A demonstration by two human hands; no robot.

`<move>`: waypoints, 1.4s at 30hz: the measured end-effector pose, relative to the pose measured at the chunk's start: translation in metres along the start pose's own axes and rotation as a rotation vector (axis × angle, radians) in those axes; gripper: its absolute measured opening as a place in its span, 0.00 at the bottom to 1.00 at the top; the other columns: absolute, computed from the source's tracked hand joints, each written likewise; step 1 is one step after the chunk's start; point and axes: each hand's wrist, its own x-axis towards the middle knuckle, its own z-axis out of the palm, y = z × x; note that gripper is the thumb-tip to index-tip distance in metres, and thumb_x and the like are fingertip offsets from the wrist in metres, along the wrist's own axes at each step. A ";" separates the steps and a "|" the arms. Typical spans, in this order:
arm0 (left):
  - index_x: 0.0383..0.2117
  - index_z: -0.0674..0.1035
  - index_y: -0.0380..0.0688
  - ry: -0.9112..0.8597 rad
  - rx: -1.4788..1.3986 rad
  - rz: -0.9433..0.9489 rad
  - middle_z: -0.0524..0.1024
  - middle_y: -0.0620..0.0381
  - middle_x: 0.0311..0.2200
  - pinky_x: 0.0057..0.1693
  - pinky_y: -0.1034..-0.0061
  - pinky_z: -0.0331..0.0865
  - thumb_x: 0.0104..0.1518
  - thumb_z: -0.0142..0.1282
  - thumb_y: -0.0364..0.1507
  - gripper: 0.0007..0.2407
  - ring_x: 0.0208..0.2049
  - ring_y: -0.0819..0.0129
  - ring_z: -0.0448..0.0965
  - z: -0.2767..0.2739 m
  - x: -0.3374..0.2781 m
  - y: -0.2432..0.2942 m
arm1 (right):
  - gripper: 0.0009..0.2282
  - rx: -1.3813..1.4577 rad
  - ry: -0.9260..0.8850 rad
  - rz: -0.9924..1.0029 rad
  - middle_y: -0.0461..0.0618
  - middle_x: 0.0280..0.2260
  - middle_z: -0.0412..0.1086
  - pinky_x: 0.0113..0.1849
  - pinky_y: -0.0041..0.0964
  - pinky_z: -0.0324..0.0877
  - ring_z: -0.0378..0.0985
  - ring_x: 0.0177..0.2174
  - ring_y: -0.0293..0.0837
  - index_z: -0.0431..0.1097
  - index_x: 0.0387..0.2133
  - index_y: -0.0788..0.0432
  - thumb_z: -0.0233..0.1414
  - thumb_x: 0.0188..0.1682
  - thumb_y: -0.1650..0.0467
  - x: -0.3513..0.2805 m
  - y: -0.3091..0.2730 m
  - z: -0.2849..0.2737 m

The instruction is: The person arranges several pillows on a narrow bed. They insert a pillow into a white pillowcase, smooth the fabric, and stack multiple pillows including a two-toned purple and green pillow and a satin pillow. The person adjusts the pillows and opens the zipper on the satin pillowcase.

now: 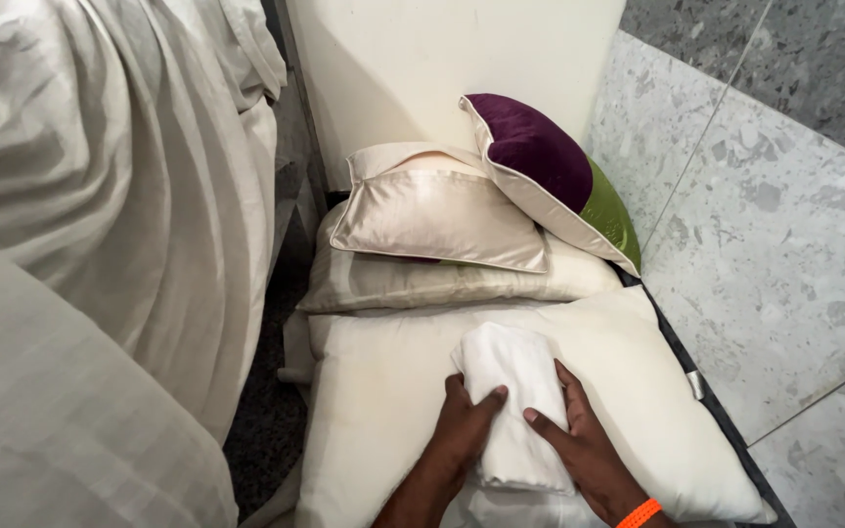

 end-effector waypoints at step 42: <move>0.71 0.54 0.44 0.955 0.680 0.283 0.52 0.41 0.72 0.73 0.63 0.42 0.57 0.61 0.33 0.36 0.73 0.46 0.48 -0.299 0.032 -0.079 | 0.30 0.139 -0.514 -0.103 0.60 0.57 0.67 0.51 0.40 0.71 0.73 0.52 0.49 0.51 0.65 0.55 0.50 0.48 0.79 0.017 0.031 0.256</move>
